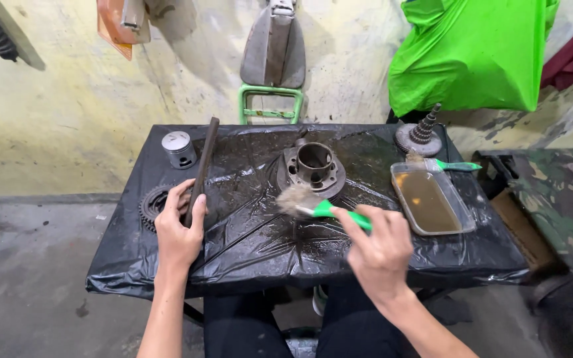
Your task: Cleaning a motorcycle cylinder block using a brush and cleaning solution
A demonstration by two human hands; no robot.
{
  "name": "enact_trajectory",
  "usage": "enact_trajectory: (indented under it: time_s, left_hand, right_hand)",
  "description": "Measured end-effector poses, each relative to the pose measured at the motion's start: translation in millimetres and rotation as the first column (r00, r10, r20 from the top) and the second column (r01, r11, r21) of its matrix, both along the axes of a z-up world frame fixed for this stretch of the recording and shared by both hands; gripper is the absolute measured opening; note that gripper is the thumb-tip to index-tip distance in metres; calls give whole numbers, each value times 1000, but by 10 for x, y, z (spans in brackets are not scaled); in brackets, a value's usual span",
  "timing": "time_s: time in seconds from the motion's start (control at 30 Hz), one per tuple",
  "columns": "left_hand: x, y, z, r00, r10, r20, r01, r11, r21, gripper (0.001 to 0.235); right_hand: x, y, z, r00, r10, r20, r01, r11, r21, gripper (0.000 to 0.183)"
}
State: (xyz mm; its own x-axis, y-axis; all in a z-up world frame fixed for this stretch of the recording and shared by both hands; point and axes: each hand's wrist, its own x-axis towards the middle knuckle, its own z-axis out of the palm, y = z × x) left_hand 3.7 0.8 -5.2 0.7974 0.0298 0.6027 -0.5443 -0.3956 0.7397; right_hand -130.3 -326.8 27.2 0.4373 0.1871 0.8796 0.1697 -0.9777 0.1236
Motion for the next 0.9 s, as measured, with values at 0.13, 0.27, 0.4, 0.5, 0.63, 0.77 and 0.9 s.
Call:
enact_trajectory:
  time_s: [0.13, 0.27, 0.4, 0.5, 0.63, 0.77, 0.9]
  left_hand:
    - [-7, -1, 6, 1000, 1, -9, -2, 1000, -27, 35]
    - [-47, -7, 5, 1000, -9, -25, 8, 999, -31, 35]
    - [-16, -1, 26, 999, -1, -39, -1, 1000, -26, 35]
    - [-13, -14, 42, 1000, -9, 0, 9, 1000, -10, 34]
    - [25, -1, -27, 1000, -17, -5, 17, 1000, -6, 35]
    - [113, 26, -74, 998, -45, 33, 47, 997, -54, 30]
    - [105, 24, -76, 998, -44, 34, 46, 996, -71, 30]
  right_hand:
    - [-191, -439, -104, 994, -100, -33, 101, 995, 24, 57]
    - [-244, -684, -162, 982, -187, -36, 189, 980, 58, 67]
    - [-220, -370, -129, 992, -130, -5, 130, 989, 75, 66]
    - [-130, -82, -98, 999, -52, -11, 52, 996, 77, 57]
    - [157, 290, 150, 996, -82, -30, 82, 997, -7, 60]
    - [435, 435, 606, 981, 56, -184, -73, 993, -90, 43]
    - [670, 460, 1031, 907, 71, -416, -149, 976, -160, 34]
